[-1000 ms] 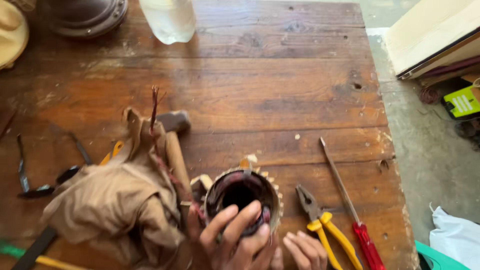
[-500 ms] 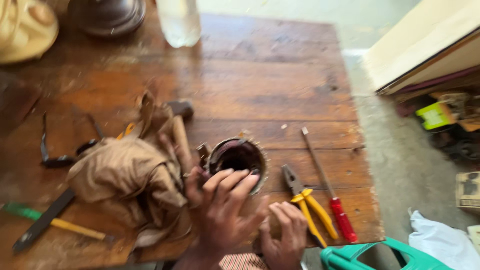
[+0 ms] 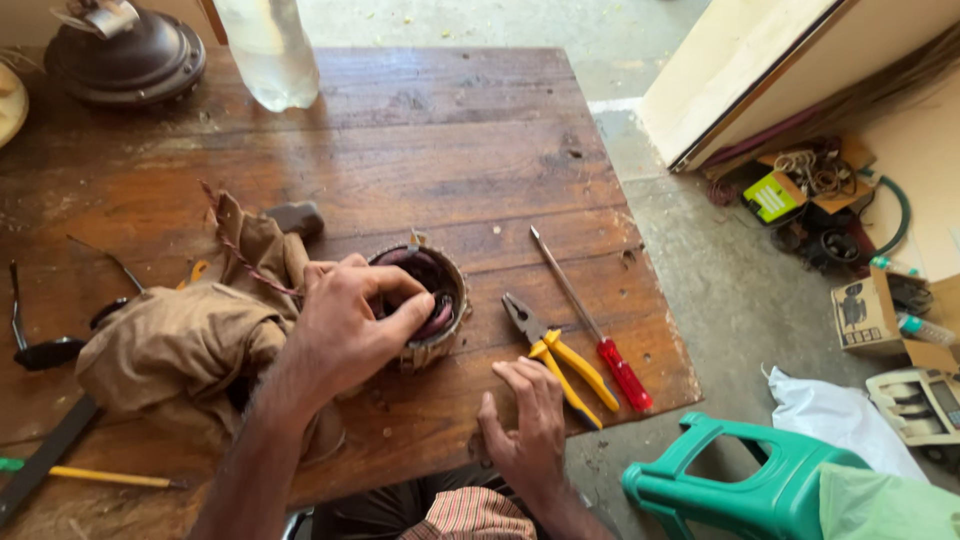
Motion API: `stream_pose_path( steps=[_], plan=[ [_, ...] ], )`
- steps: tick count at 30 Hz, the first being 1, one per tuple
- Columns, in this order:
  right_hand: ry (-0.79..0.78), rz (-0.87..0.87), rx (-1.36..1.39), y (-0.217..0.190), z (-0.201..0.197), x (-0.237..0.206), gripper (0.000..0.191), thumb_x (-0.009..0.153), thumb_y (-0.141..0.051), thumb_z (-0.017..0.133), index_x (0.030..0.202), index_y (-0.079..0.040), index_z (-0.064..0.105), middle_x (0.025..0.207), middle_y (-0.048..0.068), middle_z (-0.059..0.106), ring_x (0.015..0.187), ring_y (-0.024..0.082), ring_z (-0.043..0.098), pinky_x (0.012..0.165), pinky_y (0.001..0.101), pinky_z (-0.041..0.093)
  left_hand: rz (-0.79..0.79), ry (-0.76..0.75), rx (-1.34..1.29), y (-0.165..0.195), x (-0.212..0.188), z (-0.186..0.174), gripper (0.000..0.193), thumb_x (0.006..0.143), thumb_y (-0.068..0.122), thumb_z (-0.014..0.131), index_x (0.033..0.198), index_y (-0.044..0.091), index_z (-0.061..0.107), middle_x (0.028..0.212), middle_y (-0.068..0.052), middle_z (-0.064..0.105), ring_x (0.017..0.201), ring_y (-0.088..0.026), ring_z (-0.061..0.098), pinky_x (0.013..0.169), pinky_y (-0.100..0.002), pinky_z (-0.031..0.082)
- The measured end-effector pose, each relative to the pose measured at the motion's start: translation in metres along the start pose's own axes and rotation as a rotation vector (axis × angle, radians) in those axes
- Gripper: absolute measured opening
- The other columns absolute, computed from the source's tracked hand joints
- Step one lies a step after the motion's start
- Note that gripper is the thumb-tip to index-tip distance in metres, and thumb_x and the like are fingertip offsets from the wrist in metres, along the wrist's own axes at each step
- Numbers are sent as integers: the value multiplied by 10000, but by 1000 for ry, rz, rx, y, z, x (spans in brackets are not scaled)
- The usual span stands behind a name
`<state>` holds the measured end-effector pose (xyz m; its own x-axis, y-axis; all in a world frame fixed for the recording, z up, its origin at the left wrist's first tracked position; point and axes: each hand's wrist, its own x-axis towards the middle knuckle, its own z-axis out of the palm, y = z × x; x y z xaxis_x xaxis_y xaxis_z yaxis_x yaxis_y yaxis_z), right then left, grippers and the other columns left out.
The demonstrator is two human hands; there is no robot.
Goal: The person winds a copper wire around a cylindrical wooden core, repeatedly pulling the wire, aligning it, and pressing it into place. The hands adjust the wire by hand and occasionally use pliers to hold or cut the wire.
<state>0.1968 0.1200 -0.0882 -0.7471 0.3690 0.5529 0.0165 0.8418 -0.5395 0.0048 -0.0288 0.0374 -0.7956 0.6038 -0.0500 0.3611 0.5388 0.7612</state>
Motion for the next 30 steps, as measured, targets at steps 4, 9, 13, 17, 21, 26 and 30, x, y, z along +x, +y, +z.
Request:
stream_pose_path(
  steps=[4,9,13,17,21,26,30],
  plan=[
    [-4,-27,-2,1,-1,-1,390,844,-72,722,1219,-16,633,1190,154,660,1212,362,583,1069,485,455,56,68,-58,-2,-2,4,253,854,351,754,973,142,832,889,-92,696,783,-205,637,698,-403,548],
    [-1,-17,22,5,2,-3,377,860,-82,721,1223,-28,636,1198,149,667,1227,359,587,1078,481,456,198,82,-44,-7,-1,2,193,853,274,798,938,104,831,899,-114,781,833,-200,679,706,-395,555],
    [53,-82,-4,4,2,-3,365,894,-96,705,1242,-31,617,1222,163,655,1252,364,575,1111,496,443,156,100,-83,-6,-2,3,177,917,243,749,977,85,800,883,-92,798,780,-169,739,701,-361,575],
    [45,-19,-11,-2,-4,-3,355,917,-105,712,1252,-31,620,1229,172,657,1262,371,569,1105,490,458,77,128,-87,7,-5,4,206,937,245,745,998,54,793,876,-100,790,774,-183,746,677,-368,575],
    [88,-53,3,1,0,1,361,896,-106,706,1238,-27,623,1203,169,658,1233,353,578,1080,483,462,-63,93,-128,19,9,-9,331,871,200,745,1188,126,688,936,-95,763,803,-182,750,673,-338,623],
    [64,-43,-15,12,6,-5,379,902,-103,716,1258,-19,620,1214,178,654,1229,356,577,1079,483,453,-58,134,-53,9,18,5,317,940,242,699,1237,132,681,1027,-97,758,861,-213,761,751,-371,659],
    [58,-46,-23,14,7,-8,383,896,-100,720,1258,-19,626,1208,180,654,1218,353,578,1073,488,453,424,266,390,-17,10,10,323,859,356,866,1039,101,783,1156,-119,726,1172,-319,627,1041,-522,465]
  ],
)
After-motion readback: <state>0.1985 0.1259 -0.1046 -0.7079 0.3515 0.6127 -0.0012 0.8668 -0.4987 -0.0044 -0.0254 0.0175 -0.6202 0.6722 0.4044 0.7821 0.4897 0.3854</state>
